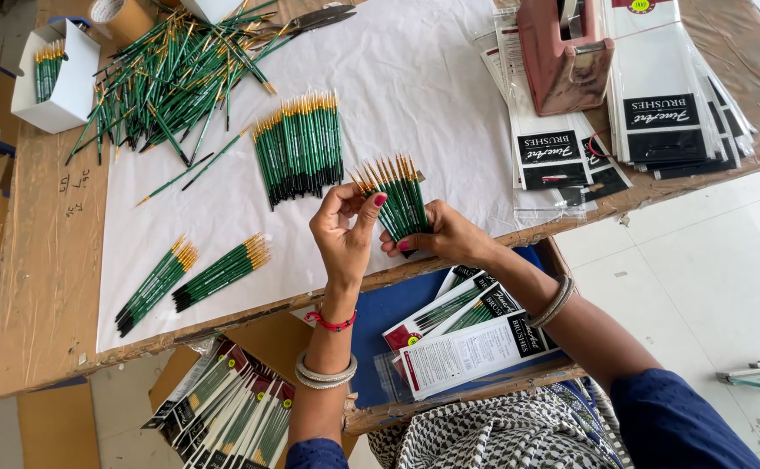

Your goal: The person packages small green paintbrushes into plastic sleeves, gathers them into bundles, and places them into a cardboard box.

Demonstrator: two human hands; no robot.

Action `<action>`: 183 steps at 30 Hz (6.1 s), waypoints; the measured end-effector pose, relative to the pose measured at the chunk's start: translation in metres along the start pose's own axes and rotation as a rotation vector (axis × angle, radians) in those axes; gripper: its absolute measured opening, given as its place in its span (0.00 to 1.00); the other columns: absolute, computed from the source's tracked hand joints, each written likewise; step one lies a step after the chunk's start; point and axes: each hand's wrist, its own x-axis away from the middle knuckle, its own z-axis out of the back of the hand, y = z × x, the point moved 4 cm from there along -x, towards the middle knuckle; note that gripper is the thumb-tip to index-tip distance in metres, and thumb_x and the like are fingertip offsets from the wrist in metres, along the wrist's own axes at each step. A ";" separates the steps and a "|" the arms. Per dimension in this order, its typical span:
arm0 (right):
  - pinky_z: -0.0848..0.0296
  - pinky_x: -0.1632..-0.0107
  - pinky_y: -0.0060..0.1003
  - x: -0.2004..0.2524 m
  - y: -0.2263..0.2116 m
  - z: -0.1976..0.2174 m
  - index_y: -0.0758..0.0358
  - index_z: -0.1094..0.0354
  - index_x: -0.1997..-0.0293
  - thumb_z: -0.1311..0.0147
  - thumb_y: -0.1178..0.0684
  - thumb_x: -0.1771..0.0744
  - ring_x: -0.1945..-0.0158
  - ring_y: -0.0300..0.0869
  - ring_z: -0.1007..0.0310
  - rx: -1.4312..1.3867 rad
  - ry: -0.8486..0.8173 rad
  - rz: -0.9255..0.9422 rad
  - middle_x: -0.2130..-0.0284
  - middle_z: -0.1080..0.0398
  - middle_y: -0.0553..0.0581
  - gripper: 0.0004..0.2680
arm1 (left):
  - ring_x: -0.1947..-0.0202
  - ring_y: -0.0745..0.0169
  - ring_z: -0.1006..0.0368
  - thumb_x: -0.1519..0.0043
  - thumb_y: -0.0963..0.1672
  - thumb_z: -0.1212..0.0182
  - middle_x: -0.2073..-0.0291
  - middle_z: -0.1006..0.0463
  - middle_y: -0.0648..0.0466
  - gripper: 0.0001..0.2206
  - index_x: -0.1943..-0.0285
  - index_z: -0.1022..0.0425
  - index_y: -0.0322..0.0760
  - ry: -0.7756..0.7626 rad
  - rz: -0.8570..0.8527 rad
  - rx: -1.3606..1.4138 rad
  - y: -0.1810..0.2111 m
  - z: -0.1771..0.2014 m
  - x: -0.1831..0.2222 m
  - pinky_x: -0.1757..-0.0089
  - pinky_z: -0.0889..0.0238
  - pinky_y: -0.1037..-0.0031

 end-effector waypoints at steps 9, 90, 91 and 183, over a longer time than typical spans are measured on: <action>0.21 0.46 0.34 -0.002 -0.004 -0.003 0.72 0.26 0.48 0.43 0.67 0.35 0.51 0.39 0.20 -0.028 -0.026 0.005 0.57 0.20 0.59 0.10 | 0.82 0.79 0.41 0.32 0.47 0.42 0.76 0.31 0.63 0.12 0.51 0.27 0.34 0.204 0.288 0.633 0.016 -0.001 -0.011 0.78 0.47 0.85; 0.29 0.48 0.34 0.002 0.034 0.015 0.70 0.26 0.45 0.46 0.61 0.29 0.53 0.35 0.30 0.040 0.002 -0.065 0.58 0.25 0.53 0.08 | 0.81 0.81 0.49 0.38 0.45 0.30 0.84 0.36 0.68 0.10 0.58 0.18 0.29 -0.200 0.192 0.079 -0.008 -0.031 -0.019 0.75 0.56 0.84; 0.29 0.48 0.34 0.002 0.031 0.013 0.70 0.26 0.45 0.46 0.61 0.29 0.53 0.35 0.30 0.041 0.001 -0.065 0.58 0.25 0.53 0.08 | 0.81 0.81 0.49 0.38 0.45 0.30 0.84 0.36 0.68 0.10 0.58 0.18 0.29 -0.198 0.191 0.079 -0.009 -0.030 -0.018 0.75 0.56 0.84; 0.30 0.45 0.49 -0.010 -0.032 -0.094 0.75 0.43 0.43 0.47 0.65 0.35 0.46 0.60 0.32 0.781 0.099 0.460 0.50 0.36 0.70 0.15 | 0.78 0.70 0.32 0.28 0.49 0.46 0.81 0.29 0.60 0.18 0.71 0.33 0.39 0.333 -0.064 0.239 0.022 0.049 0.047 0.70 0.35 0.74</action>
